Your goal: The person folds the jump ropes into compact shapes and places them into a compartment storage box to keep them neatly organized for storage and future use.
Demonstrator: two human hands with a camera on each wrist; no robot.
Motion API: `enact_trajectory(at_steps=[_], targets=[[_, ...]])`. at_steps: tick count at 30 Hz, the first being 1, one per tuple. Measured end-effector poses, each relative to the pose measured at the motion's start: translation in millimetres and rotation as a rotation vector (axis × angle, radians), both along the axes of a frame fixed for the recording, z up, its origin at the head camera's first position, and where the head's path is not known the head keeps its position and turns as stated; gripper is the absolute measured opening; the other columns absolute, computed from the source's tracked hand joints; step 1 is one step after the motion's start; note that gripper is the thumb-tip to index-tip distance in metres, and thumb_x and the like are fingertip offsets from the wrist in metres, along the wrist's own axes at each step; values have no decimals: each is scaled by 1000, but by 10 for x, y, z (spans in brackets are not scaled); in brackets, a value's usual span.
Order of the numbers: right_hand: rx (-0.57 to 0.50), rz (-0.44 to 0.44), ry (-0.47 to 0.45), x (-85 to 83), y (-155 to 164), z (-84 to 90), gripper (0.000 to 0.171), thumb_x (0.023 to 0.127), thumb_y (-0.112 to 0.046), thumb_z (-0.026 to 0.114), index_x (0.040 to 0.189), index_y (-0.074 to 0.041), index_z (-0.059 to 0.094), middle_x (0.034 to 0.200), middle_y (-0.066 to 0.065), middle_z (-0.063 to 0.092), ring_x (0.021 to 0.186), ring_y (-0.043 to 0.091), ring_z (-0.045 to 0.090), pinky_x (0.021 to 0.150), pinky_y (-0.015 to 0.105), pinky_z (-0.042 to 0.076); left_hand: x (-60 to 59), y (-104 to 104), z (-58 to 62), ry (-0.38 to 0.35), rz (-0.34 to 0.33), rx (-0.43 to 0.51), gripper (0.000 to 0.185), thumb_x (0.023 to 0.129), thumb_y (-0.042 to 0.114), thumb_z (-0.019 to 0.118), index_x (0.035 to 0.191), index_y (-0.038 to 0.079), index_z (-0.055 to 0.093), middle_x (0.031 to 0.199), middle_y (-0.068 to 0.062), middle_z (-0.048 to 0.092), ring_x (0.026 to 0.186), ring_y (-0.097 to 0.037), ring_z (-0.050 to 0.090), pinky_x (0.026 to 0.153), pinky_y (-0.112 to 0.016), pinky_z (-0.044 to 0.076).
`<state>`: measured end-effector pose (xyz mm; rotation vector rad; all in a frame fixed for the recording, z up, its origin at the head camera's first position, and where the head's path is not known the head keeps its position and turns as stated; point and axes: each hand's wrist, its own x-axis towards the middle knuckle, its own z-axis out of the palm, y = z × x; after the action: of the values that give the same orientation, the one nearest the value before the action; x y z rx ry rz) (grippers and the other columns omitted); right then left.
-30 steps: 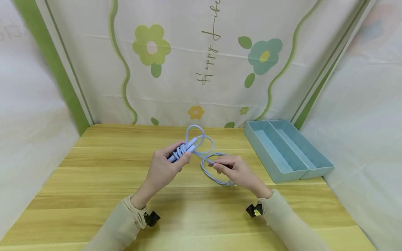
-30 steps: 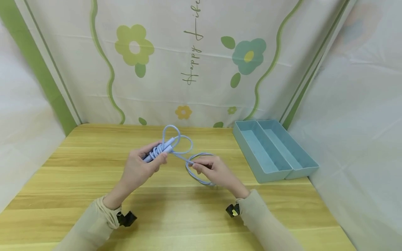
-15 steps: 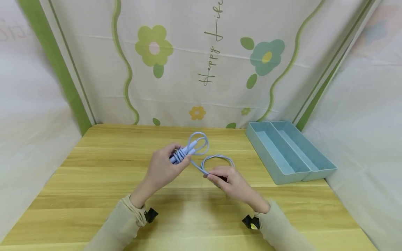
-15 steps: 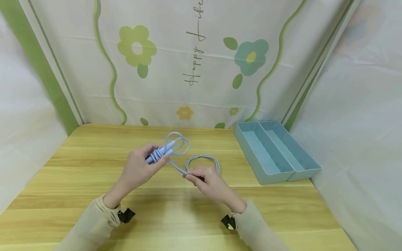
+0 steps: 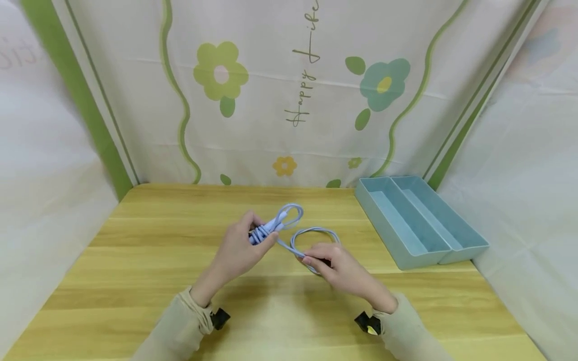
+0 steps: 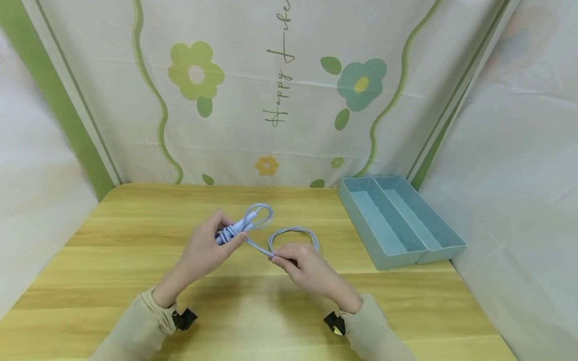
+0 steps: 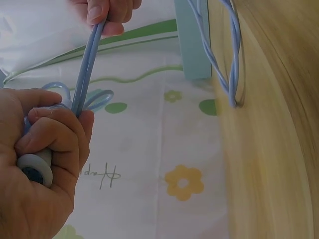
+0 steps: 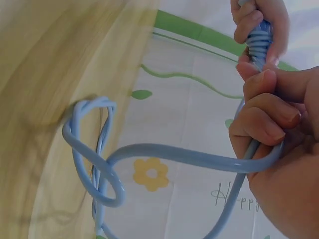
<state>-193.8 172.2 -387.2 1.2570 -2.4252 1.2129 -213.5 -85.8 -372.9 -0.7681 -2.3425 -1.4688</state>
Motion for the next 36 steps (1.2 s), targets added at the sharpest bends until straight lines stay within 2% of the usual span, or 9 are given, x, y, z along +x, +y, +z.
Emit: enact_trajectory(at_steps=[4,10,17,21,24,27,29,32,36], targets=[[22,-8,-25,-16,50,-3,15,98,-7,61,102,-14,74,72,-9,54,57,2,43,48,21,40,-13,26,-47,5,-37,19,23,90,15,74,97,11,53,82,0,62,56,-12,57,43,-28,49],[43,-27,-44,-12,64,2,15,99,-11,60,103,-16,74,72,-10,55,56,2,43,48,21,40,-50,51,-88,23,-53,39,22,88,16,77,99,12,58,83,3,65,58,-11,58,45,-28,49],[45,-61,-47,-11,42,-5,15,100,-12,59,100,-18,73,73,-10,56,54,2,45,47,22,40,-57,57,-81,-3,-65,133,20,85,21,80,99,15,67,77,3,65,48,-13,57,37,-30,47],[50,-57,-23,-25,20,9,15,100,-11,59,102,-18,72,76,-12,58,59,3,48,50,22,43,-37,48,-57,81,-40,183,19,82,17,83,96,15,70,76,4,65,48,-11,57,37,-28,46],[43,-43,-21,-18,5,6,15,99,-8,60,103,-17,73,76,-11,58,60,3,48,51,23,44,-25,40,-39,174,-17,164,19,79,11,84,91,13,70,77,5,66,53,-8,58,41,-25,48],[37,-24,-31,-7,-7,8,16,99,-7,60,104,-15,73,72,-8,57,59,4,46,51,23,43,-20,34,-29,218,-10,135,20,76,7,83,86,13,67,77,5,67,57,-6,59,43,-23,49],[44,-18,-44,5,-13,23,16,99,-9,60,104,-15,73,71,-8,56,58,3,46,51,23,43,-19,29,-25,206,-15,112,21,76,7,82,86,12,65,76,4,66,57,-6,59,43,-24,49],[65,-25,-55,28,-8,65,16,101,-13,58,102,-17,72,70,-9,54,56,3,44,49,22,42,-21,21,-24,131,-23,65,22,77,8,82,88,13,63,78,4,65,59,-8,59,45,-25,50],[78,-81,1,55,22,119,14,101,-12,58,94,-19,69,70,-10,50,57,3,43,48,21,40,-29,20,-30,29,-38,-4,24,80,11,82,91,14,61,78,4,63,57,-10,59,44,-27,50]])
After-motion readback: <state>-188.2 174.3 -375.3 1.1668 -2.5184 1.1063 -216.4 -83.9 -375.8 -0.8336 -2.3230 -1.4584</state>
